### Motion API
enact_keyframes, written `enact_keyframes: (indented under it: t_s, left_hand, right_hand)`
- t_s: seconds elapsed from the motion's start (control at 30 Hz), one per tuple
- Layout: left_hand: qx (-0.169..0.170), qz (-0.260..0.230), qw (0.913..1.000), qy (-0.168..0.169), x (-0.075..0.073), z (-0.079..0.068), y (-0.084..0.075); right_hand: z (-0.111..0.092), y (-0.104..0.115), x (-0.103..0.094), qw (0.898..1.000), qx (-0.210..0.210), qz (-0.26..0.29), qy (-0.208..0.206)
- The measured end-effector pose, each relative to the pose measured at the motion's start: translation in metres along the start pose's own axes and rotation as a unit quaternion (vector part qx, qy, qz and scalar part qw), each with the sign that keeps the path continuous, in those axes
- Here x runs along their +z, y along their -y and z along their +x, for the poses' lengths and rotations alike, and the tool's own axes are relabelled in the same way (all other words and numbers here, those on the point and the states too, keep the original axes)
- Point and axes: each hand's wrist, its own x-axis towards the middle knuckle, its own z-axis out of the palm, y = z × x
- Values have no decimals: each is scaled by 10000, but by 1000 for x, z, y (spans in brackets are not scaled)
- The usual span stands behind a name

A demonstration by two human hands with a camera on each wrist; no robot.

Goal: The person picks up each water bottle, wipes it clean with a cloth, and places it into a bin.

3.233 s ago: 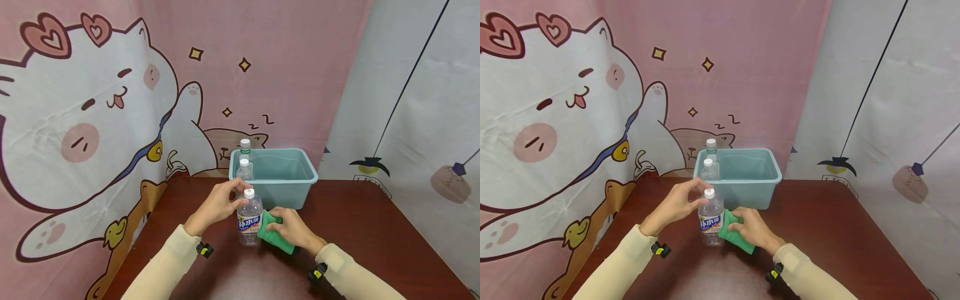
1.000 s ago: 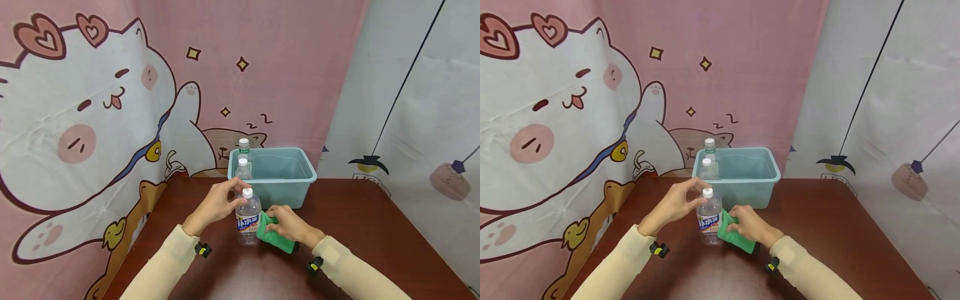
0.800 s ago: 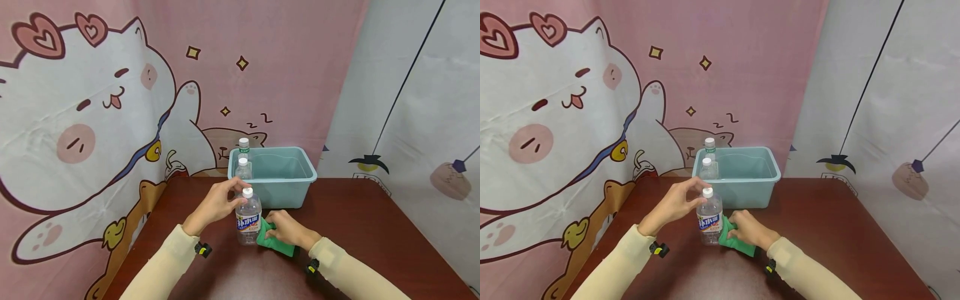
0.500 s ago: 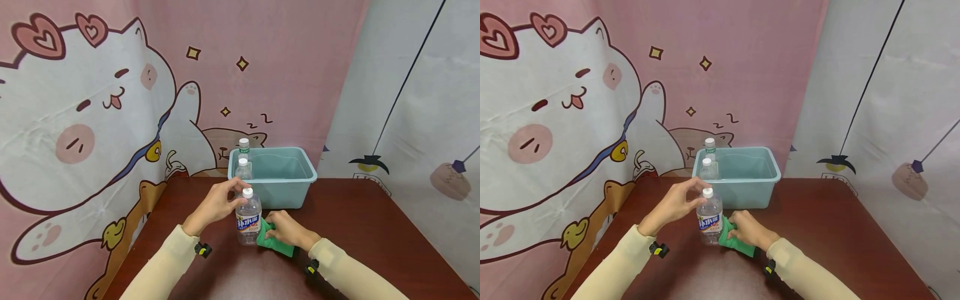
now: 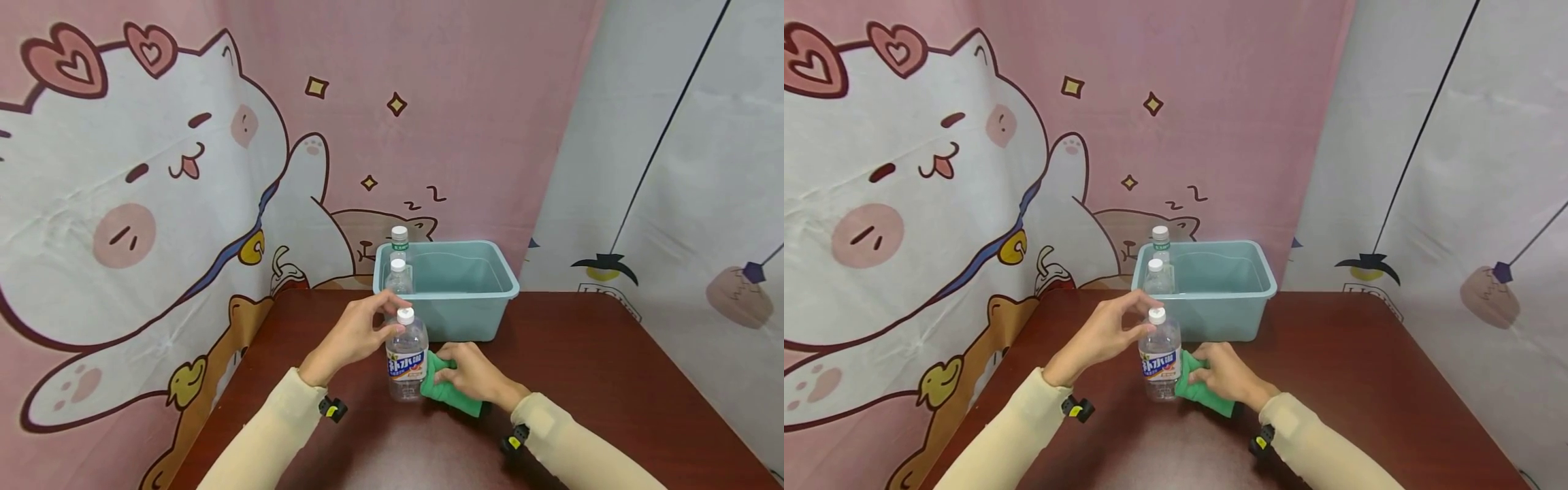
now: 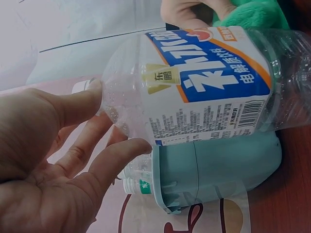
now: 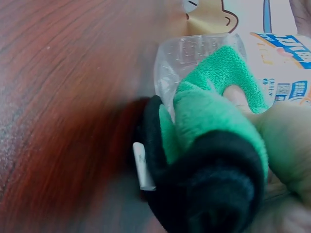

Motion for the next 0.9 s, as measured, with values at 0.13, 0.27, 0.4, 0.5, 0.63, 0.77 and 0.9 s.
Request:
enact_keyframes:
  t_s: [0.13, 0.27, 0.4, 0.5, 0.63, 0.77, 0.9]
  left_hand:
    - [-2, 0, 10000, 11, 0, 0, -1]
    - [14, 26, 10000, 5, 0, -1, -2]
    - [33, 47, 10000, -10, 0, -1, -2]
    - [31, 48, 10000, 8, 0, -2, -1]
    - [14, 71, 10000, 27, 1, -1, -1]
    - [40, 154, 9999, 20, 1, 1, -2]
    - [142, 277, 9995, 2, 1, 2, -2]
  right_hand:
    - [1, 2, -6, 9996, -50, 147, -216]
    - [6, 11, -17, 9984, -10, 295, -476]
    - [10, 22, -30, 9971, -15, 396, -648]
    - [13, 30, -39, 9965, -63, 385, -739]
    - [19, 39, -50, 9954, -67, 369, -881]
    - [29, 48, -59, 9944, -38, 395, -980]
    - [41, 59, -62, 9931, -104, 404, -1097]
